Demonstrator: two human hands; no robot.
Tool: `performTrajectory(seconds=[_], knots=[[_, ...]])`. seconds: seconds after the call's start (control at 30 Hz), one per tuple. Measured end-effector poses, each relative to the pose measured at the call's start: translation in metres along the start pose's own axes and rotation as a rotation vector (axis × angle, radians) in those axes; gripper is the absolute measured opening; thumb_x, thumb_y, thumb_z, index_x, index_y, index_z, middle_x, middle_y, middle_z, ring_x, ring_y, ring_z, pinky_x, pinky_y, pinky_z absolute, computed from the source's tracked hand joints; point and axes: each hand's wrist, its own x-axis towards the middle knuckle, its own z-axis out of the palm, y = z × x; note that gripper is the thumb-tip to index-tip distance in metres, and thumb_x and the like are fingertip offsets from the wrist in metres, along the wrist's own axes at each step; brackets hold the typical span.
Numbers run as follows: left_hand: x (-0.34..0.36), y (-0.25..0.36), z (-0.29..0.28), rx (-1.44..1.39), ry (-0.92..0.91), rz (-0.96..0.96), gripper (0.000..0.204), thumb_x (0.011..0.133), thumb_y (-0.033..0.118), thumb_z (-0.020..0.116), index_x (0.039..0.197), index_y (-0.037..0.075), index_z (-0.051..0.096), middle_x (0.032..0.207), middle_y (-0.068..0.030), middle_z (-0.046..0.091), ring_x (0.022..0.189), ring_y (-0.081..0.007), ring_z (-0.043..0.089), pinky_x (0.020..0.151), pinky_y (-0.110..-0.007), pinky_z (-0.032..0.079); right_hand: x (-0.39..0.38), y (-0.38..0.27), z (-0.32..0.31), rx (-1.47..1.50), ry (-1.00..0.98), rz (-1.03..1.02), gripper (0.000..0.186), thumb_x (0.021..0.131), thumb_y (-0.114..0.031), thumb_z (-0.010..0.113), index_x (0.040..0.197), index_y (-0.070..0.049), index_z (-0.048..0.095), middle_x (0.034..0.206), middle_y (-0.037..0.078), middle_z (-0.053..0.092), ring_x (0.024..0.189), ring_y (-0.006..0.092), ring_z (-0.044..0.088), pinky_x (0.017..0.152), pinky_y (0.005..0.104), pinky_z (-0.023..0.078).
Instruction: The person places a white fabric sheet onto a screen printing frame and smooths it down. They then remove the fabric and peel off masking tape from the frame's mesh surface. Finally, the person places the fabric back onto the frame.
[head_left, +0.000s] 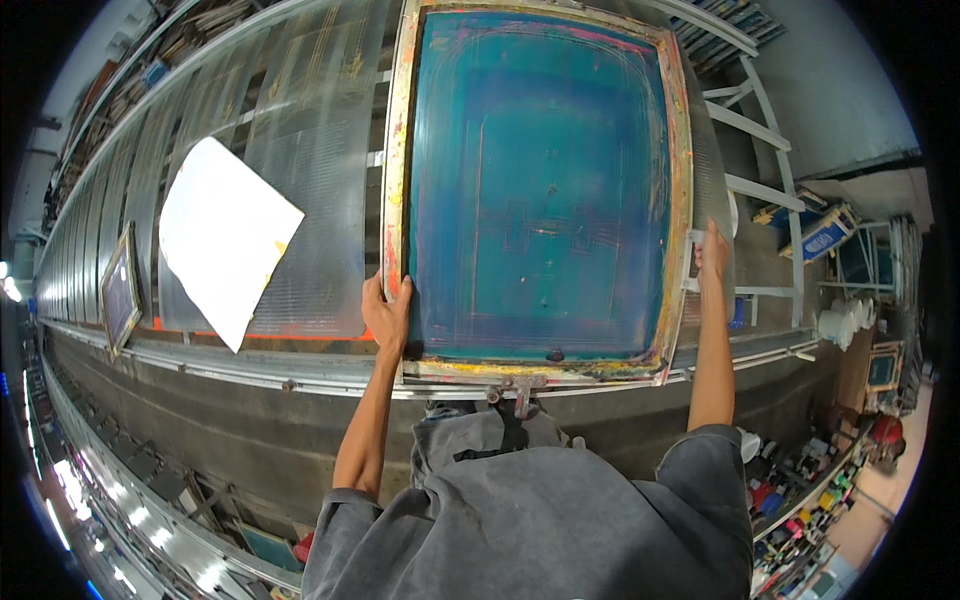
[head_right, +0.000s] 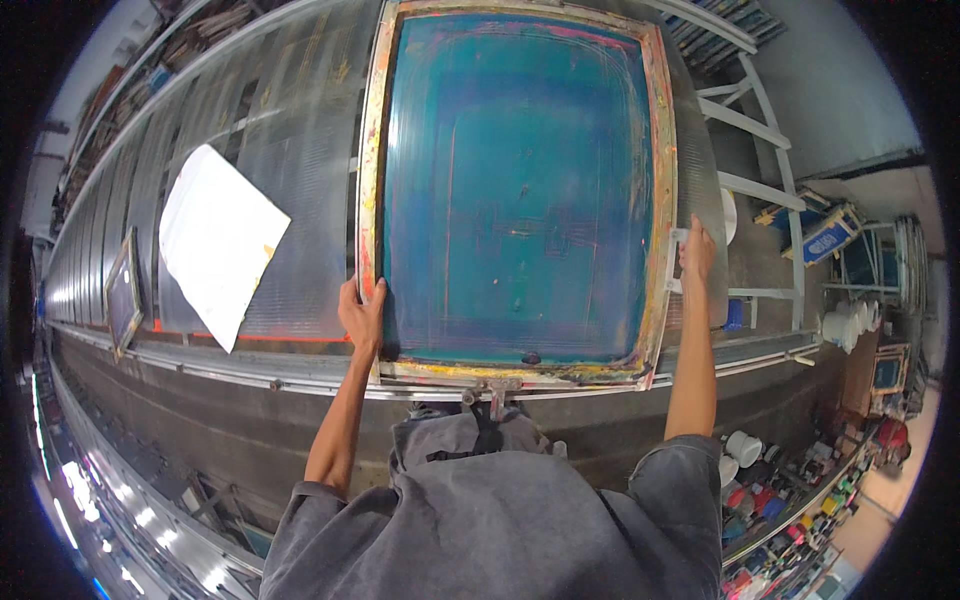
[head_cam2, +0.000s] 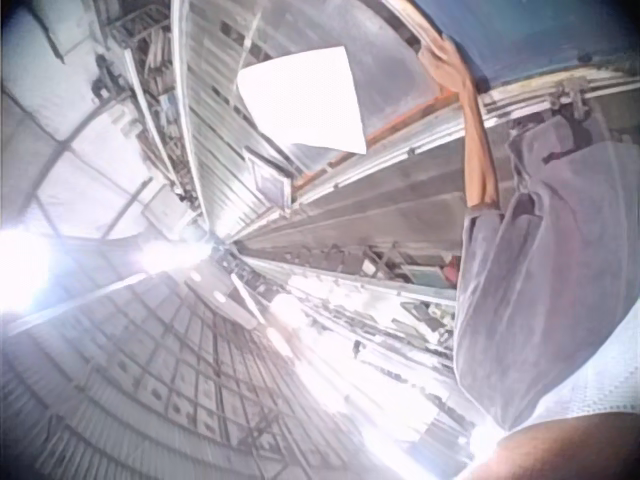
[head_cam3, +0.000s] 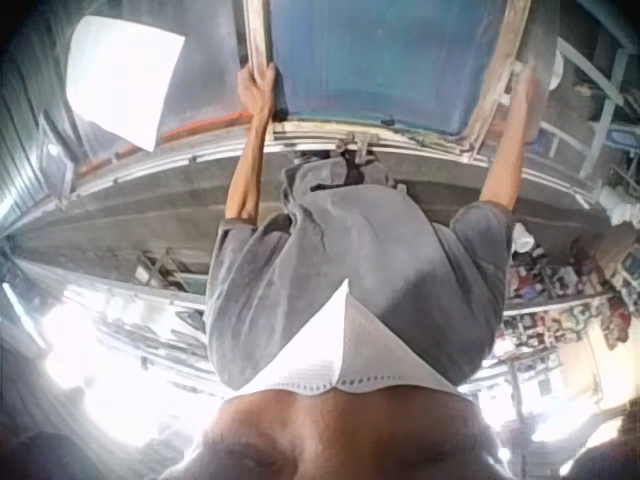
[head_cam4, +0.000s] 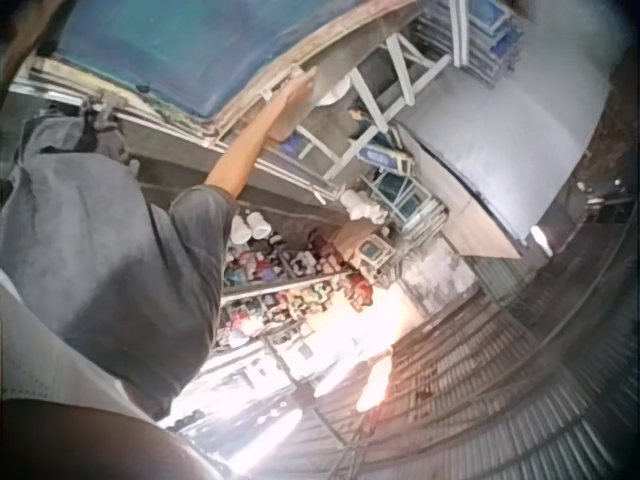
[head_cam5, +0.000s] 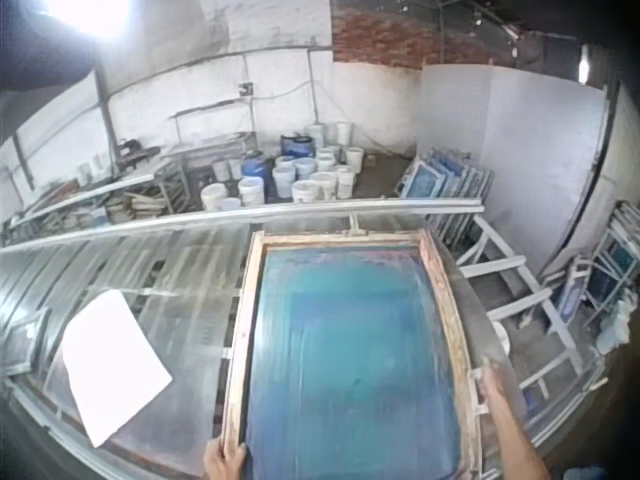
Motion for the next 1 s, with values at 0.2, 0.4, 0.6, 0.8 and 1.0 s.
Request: performTrajectory(seconds=[0.2, 0.4, 0.6, 0.8, 1.0], knots=[[0.0, -0.024, 0.007, 0.11, 0.033, -0.068, 0.043, 0.086, 0.03, 0.079, 0.114, -0.002, 0.071, 0.108, -0.0158, 0.068, 0.1, -0.0316, 0.062, 0.089, -0.041, 0.048, 0.045, 0.042, 0.053, -0.202, 0.133, -0.546, 0.032, 0.095, -0.031, 0.067, 0.079, -0.004, 0.064, 0.061, -0.001, 0.051, 0.055, 0.0098, 0.044, 0.053, 0.031, 0.037], [-0.005, -0.048, 0.026, 0.263, 0.085, 0.028, 0.052, 0.086, 0.034, 0.079, 0.12, -0.004, 0.069, 0.147, -0.0169, 0.052, 0.14, -0.0399, 0.041, 0.115, -0.051, 0.032, 0.058, 0.079, 0.06, -0.233, 0.161, -0.481, 0.032, 0.093, -0.026, 0.067, 0.074, 0.0, 0.061, 0.065, 0.002, 0.057, 0.061, 0.0109, 0.048, 0.059, 0.0325, 0.039], [-0.013, -0.06, 0.018, 0.266, 0.074, 0.024, 0.051, 0.085, 0.035, 0.079, 0.123, 0.002, 0.07, 0.152, -0.0189, 0.048, 0.147, -0.0434, 0.034, 0.121, -0.062, 0.018, 0.036, 0.06, 0.069, -0.286, 0.147, -0.469, 0.033, 0.091, -0.027, 0.066, 0.076, 0.003, 0.061, 0.067, 0.008, 0.06, 0.065, 0.0145, 0.051, 0.065, 0.0351, 0.044], [-0.008, -0.059, 0.015, 0.286, 0.076, 0.037, 0.05, 0.087, 0.034, 0.079, 0.123, 0.001, 0.069, 0.152, -0.0161, 0.048, 0.149, -0.0407, 0.031, 0.123, -0.059, 0.012, 0.023, 0.05, 0.067, -0.271, 0.156, -0.423, 0.034, 0.092, -0.028, 0.066, 0.077, 0.002, 0.062, 0.067, 0.008, 0.059, 0.066, 0.0146, 0.05, 0.066, 0.0353, 0.044], [-0.009, -0.059, 0.016, 0.303, 0.057, 0.042, 0.055, 0.087, 0.038, 0.078, 0.128, 0.003, 0.068, 0.154, -0.0187, 0.046, 0.15, -0.0424, 0.03, 0.122, -0.061, 0.012, 0.028, 0.056, 0.07, -0.342, 0.191, -0.511, 0.037, 0.092, -0.033, 0.066, 0.083, 0.003, 0.064, 0.074, 0.013, 0.065, 0.069, 0.0195, 0.057, 0.07, 0.0374, 0.046]])
